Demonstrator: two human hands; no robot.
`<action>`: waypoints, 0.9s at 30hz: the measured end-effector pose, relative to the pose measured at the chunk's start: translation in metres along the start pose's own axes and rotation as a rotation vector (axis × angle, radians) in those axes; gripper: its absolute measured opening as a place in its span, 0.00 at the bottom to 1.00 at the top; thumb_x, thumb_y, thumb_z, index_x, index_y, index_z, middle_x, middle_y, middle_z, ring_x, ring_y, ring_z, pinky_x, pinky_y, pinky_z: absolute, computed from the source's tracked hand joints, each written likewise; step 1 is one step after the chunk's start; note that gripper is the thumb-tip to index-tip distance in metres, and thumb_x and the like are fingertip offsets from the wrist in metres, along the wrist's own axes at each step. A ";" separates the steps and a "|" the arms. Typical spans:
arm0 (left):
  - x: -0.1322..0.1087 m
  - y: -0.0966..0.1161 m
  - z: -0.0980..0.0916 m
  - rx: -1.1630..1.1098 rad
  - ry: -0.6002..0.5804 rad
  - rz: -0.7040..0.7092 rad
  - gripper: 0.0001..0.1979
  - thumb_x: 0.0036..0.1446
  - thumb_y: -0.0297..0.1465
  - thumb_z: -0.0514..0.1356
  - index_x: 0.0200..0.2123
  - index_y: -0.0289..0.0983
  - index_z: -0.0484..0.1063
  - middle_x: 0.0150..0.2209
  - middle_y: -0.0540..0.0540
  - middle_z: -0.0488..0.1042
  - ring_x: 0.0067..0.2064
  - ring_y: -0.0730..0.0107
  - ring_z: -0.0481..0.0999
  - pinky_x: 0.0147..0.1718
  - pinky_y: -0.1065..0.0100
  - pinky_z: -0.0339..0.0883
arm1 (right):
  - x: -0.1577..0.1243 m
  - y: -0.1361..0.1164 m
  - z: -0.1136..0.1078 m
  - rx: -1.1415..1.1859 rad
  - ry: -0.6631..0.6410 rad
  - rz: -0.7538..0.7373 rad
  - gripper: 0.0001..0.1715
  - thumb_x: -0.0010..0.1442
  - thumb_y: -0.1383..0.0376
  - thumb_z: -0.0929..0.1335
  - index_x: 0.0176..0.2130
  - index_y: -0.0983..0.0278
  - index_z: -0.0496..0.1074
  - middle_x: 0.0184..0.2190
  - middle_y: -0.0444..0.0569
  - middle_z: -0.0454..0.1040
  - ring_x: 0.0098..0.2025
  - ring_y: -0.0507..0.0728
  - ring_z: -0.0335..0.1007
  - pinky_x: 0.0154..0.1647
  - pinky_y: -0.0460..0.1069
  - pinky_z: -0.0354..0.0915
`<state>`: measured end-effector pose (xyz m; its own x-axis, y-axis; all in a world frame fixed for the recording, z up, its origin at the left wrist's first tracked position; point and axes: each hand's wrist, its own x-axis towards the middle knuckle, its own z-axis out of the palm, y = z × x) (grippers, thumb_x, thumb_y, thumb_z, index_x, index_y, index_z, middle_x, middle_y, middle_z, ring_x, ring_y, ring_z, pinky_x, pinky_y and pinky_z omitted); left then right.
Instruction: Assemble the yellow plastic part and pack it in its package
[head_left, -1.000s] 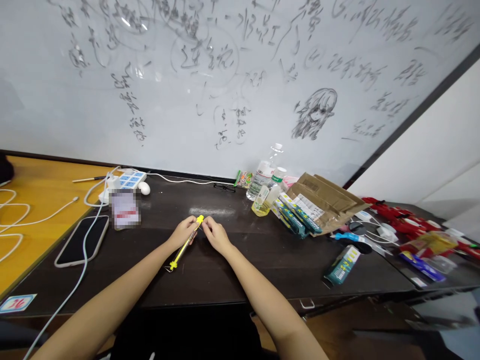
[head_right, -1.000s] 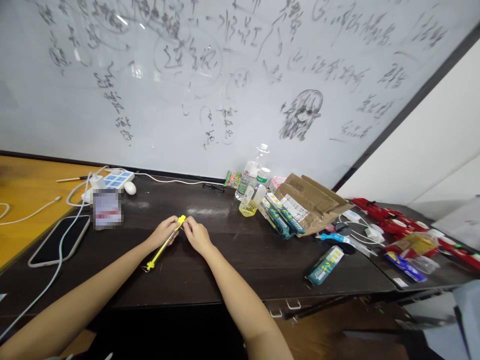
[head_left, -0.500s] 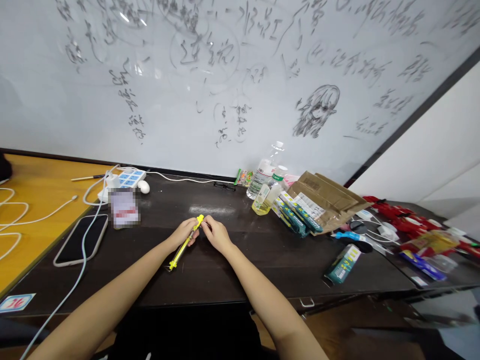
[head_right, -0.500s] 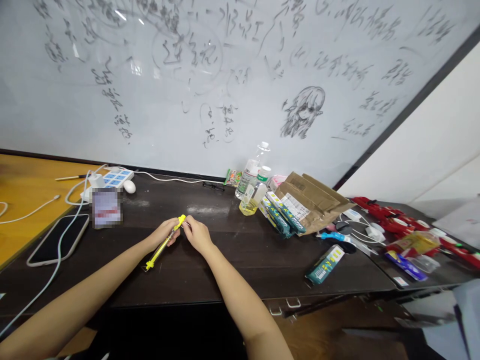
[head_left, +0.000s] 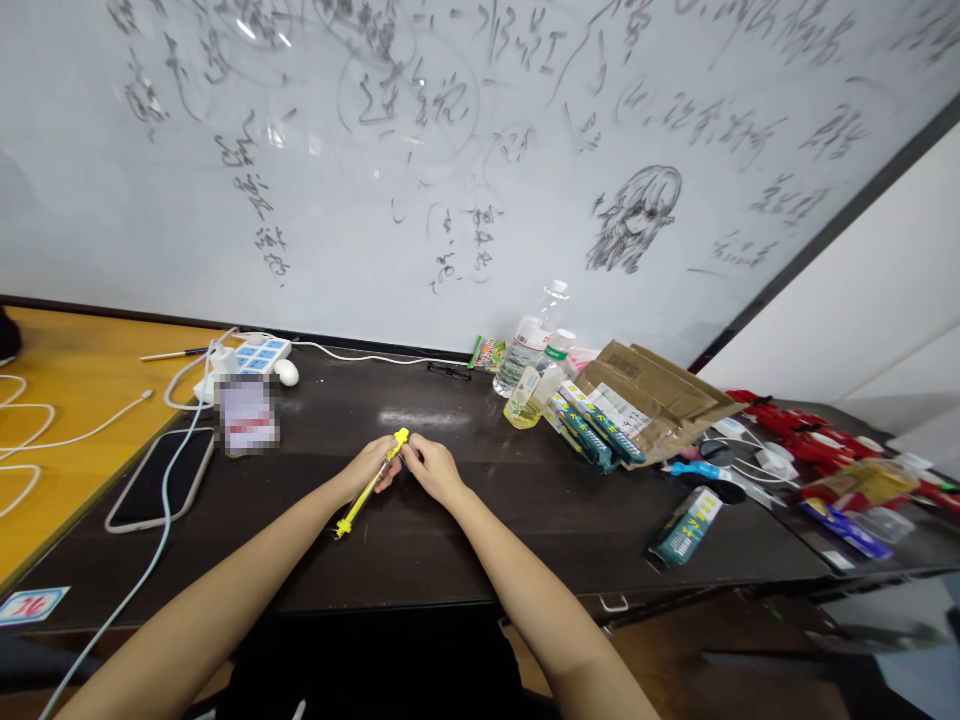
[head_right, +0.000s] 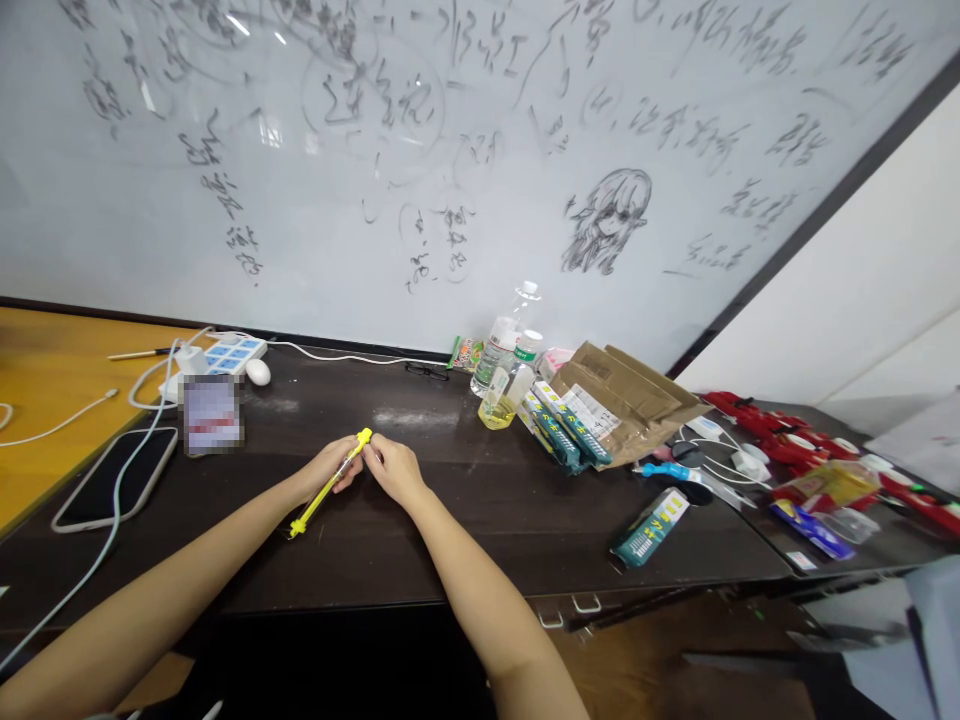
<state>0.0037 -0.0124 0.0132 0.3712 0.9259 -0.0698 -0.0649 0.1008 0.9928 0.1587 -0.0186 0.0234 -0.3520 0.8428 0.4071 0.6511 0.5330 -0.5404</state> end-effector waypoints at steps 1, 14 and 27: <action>0.000 0.000 0.000 0.011 0.002 0.006 0.15 0.57 0.45 0.50 0.32 0.38 0.59 0.15 0.56 0.63 0.10 0.80 0.57 0.07 0.78 0.48 | 0.000 -0.001 0.000 -0.005 0.001 -0.008 0.16 0.63 0.59 0.57 0.27 0.61 0.64 0.22 0.41 0.65 0.24 0.51 0.60 0.27 0.44 0.51; 0.003 -0.006 -0.006 0.091 -0.003 -0.024 0.16 0.58 0.46 0.52 0.32 0.37 0.61 0.16 0.57 0.63 0.10 0.82 0.56 0.07 0.80 0.47 | -0.002 0.005 0.004 -0.084 -0.004 -0.036 0.14 0.64 0.59 0.57 0.33 0.60 0.68 0.25 0.43 0.71 0.26 0.53 0.66 0.28 0.45 0.51; 0.001 -0.004 -0.007 0.135 -0.015 0.012 0.18 0.57 0.48 0.53 0.33 0.37 0.60 0.18 0.57 0.64 0.10 0.83 0.58 0.07 0.80 0.48 | -0.001 0.007 0.006 -0.066 -0.006 -0.035 0.15 0.65 0.58 0.55 0.35 0.60 0.66 0.27 0.45 0.72 0.28 0.53 0.67 0.30 0.45 0.53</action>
<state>-0.0020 -0.0092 0.0083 0.3852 0.9211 -0.0569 0.0555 0.0384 0.9977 0.1597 -0.0155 0.0145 -0.3791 0.8243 0.4206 0.6810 0.5562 -0.4763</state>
